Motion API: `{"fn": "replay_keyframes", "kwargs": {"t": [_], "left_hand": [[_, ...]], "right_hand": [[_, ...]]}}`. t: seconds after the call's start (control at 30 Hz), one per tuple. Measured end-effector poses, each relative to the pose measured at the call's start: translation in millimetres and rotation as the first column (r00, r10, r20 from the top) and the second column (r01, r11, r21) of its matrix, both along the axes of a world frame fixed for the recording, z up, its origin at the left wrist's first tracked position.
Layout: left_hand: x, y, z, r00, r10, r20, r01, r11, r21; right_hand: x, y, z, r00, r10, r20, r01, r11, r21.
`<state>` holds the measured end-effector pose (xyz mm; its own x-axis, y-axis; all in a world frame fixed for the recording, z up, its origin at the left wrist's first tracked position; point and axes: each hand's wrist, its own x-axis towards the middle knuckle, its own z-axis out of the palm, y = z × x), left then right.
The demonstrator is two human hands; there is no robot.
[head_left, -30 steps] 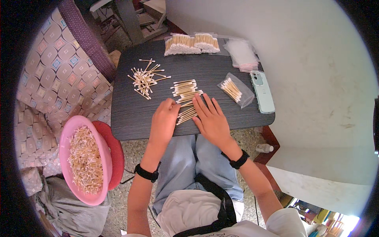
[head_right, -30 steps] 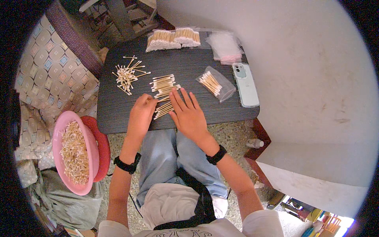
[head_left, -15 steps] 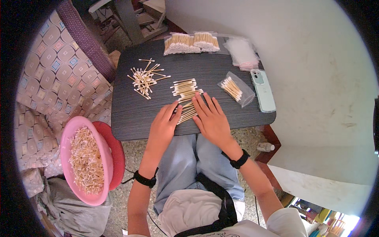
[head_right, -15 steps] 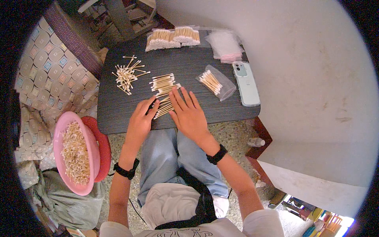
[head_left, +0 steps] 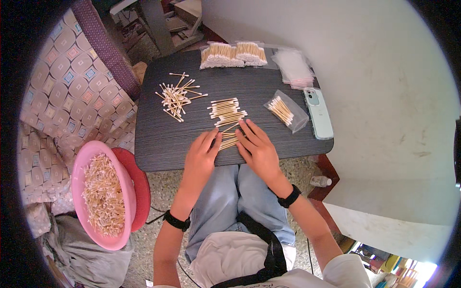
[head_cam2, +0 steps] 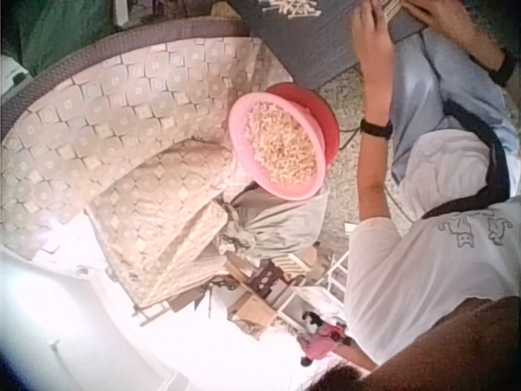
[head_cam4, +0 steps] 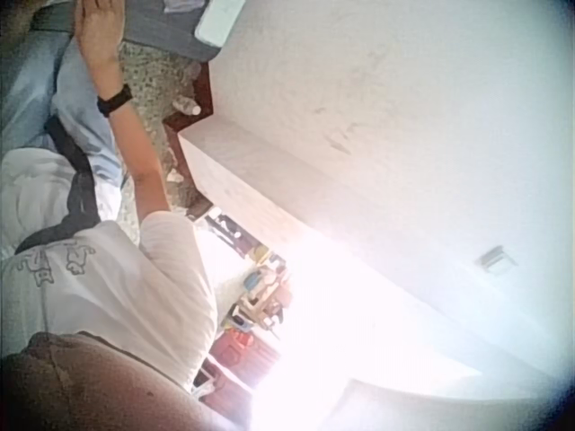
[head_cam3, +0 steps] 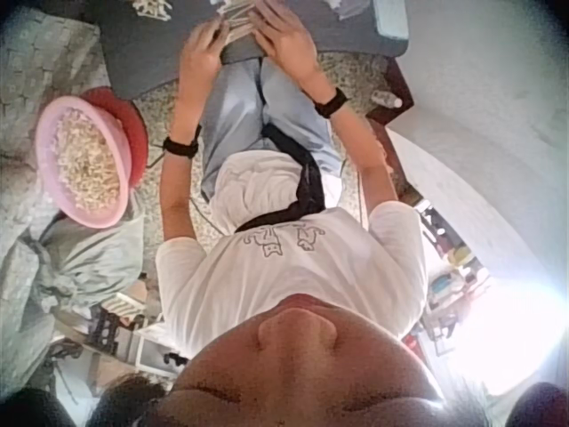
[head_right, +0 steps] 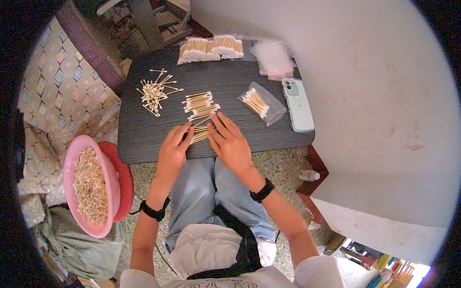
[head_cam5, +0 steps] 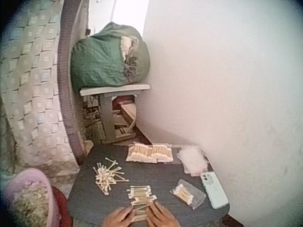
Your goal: Organize cotton swabs on a table and put them into a plastic bag.
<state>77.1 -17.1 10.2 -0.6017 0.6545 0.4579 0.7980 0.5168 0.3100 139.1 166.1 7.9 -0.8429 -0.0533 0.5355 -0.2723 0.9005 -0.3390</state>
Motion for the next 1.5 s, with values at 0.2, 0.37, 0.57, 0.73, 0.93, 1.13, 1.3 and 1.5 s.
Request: {"fn": "replay_keyframes", "kwargs": {"t": [0.2, 0.37, 0.57, 0.73, 0.93, 1.13, 1.3, 1.5], "left_hand": [[11.1, 3.8, -1.0, 0.998, 0.066, 0.020, -0.066, 0.998, -0.021], [13.6, 8.3, 2.5, 0.997, 0.067, 0.034, -0.068, 0.998, 0.011], [18.2, 7.5, 3.3, 0.995, 0.047, 0.092, -0.061, 0.987, 0.149], [15.9, 10.6, -4.9, 0.998, 0.066, 0.017, -0.068, 0.985, 0.161], [15.2, 9.5, -9.2, 0.998, 0.063, 0.026, -0.065, 0.991, 0.118], [23.2, 6.8, -11.7, 0.998, 0.062, -0.007, -0.062, 0.995, -0.083], [30.4, 1.4, -9.0, 0.998, 0.062, 0.020, -0.059, 0.988, -0.143], [36.9, 0.9, -5.6, 0.996, 0.084, 0.039, -0.077, 0.984, -0.162]], "right_hand": [[-1.3, -5.1, -1.3, 0.999, -0.009, -0.039, 0.008, 1.000, -0.021], [-1.6, -5.8, -1.8, 0.999, -0.032, -0.012, 0.031, 0.999, -0.042], [-1.8, -8.1, 0.8, 1.000, -0.031, -0.001, 0.031, 0.999, -0.036], [-4.8, -5.3, 14.4, 1.000, -0.008, 0.017, 0.013, 0.965, -0.264], [-37.6, 11.2, 26.2, 0.987, 0.139, 0.086, -0.134, 0.989, -0.057], [-53.7, 19.9, 25.9, 0.937, 0.225, 0.266, -0.216, 0.974, -0.066], [-46.6, 23.3, 37.8, 0.896, 0.281, 0.344, -0.263, 0.960, -0.100], [-35.9, 23.0, 36.3, 0.909, 0.309, 0.279, -0.278, 0.950, -0.146]]}}
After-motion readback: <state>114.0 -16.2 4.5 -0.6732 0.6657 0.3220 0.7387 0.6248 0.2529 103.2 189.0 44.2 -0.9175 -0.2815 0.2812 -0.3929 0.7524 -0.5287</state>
